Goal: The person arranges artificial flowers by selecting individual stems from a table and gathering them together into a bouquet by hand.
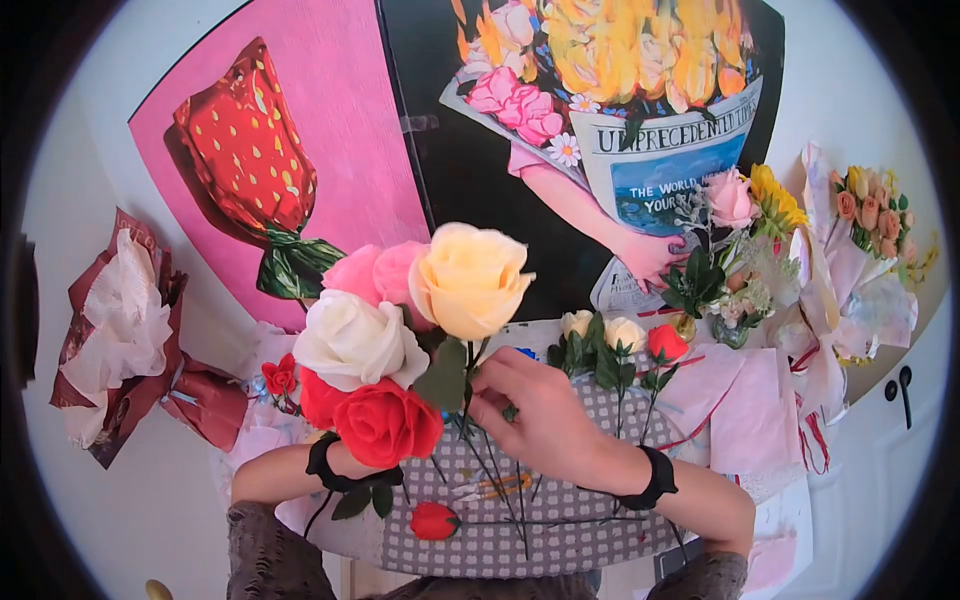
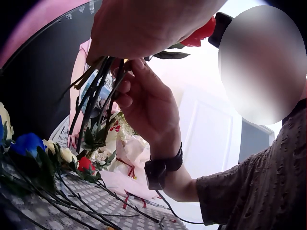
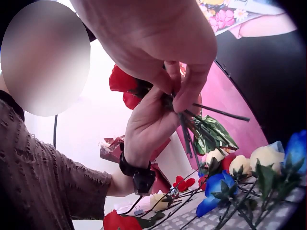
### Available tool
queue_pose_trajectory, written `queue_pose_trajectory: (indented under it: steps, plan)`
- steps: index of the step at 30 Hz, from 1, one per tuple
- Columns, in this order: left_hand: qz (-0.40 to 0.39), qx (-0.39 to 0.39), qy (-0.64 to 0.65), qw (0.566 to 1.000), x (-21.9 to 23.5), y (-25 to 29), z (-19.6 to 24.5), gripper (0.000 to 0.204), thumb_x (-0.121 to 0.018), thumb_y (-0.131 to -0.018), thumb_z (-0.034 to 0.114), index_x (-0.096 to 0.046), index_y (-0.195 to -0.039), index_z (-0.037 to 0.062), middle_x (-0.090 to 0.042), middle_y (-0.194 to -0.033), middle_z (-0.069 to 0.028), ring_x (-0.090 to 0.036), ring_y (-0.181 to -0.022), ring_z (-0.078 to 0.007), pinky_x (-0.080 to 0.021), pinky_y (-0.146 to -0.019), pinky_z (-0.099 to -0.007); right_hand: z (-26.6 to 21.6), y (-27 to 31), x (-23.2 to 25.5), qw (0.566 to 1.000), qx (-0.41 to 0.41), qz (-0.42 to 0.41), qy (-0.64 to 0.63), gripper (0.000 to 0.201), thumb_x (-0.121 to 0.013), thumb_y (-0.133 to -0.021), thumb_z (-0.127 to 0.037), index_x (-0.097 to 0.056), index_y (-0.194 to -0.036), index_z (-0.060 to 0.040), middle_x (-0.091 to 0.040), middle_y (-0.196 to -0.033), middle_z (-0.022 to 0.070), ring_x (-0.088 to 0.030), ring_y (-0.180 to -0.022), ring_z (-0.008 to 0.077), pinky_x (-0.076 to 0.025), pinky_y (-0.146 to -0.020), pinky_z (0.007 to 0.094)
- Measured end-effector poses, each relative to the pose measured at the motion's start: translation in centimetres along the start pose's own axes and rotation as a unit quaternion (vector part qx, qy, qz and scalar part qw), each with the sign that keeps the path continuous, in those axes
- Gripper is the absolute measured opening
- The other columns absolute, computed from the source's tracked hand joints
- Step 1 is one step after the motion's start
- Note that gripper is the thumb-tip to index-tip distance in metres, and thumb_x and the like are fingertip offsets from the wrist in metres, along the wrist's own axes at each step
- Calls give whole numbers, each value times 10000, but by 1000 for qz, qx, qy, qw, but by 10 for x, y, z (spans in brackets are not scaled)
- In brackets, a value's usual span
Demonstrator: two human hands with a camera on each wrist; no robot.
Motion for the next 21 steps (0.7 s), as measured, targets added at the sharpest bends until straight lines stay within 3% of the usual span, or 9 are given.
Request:
queue_pose_trajectory:
  steps: [5,7,9,10,13,15,21]
  plan:
    - [-23,-22,-26,999,-9,-6,18,253,-649,-894,154,-403,-922,100,-381,-832,-12,-366,-732,-161,-345,-696,-284,2,4,-5,996,30,23,84,157,-651,-775,12,-575,-913,21,-539,-949,137,-662,-791,227,-526,-674,332]
    - [-31,-31,-35,998,-13,-9,25,256,-650,-894,156,-402,-929,99,-383,-838,-13,-368,-738,-161,-346,-701,-284,5,6,-7,996,7,0,84,228,-643,-761,15,-609,-986,8,-567,-1026,151,-658,-845,276,-524,-740,366]
    - [-40,-39,-45,997,-17,-11,31,259,-651,-893,158,-402,-935,98,-386,-845,-13,-371,-744,-162,-347,-706,-285,-2,5,-7,990,101,20,99,317,-627,-756,18,-625,-1072,-15,-564,-1174,170,-647,-898,337,-520,-783,388]
    - [-44,-43,-50,997,-19,-13,35,261,-652,-892,158,-402,-939,98,-387,-848,-14,-372,-747,-162,-348,-708,-285,7,8,-11,991,89,1,99,366,-628,-764,-8,-620,-1128,-44,-572,-1217,181,-631,-940,379,-514,-825,402]
    - [-55,-55,-64,995,-23,-15,44,266,-653,-891,161,-401,-948,97,-390,-857,-15,-376,-756,-163,-349,-715,-286,-5,8,-6,979,133,56,143,388,-638,-768,-45,-605,-1155,-47,-614,-1125,181,-628,-963,373,-517,-847,396]
    - [-62,-61,-73,994,-26,-17,49,270,-655,-890,162,-400,-955,97,-393,-863,-16,-378,-762,-163,-351,-720,-287,-2,12,-9,967,173,39,181,399,-646,-793,-69,-582,-1187,-55,-611,-1132,191,-626,-991,358,-526,-849,415]
    - [-79,-66,-96,990,-33,-21,54,282,-658,-888,167,-399,-974,95,-400,-882,-19,-386,-780,-165,-354,-734,-289,14,18,-5,994,33,-27,-102,497,-729,-767,-120,-528,-1216,-46,-582,-1109,154,-622,-975,294,-526,-822,357]
Point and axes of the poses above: each hand's wrist, its own y-axis away from the middle knuckle, its own x-axis out of the back of the hand, z = x × y, the point moved 6 cm from there along -y, towards the middle knuckle
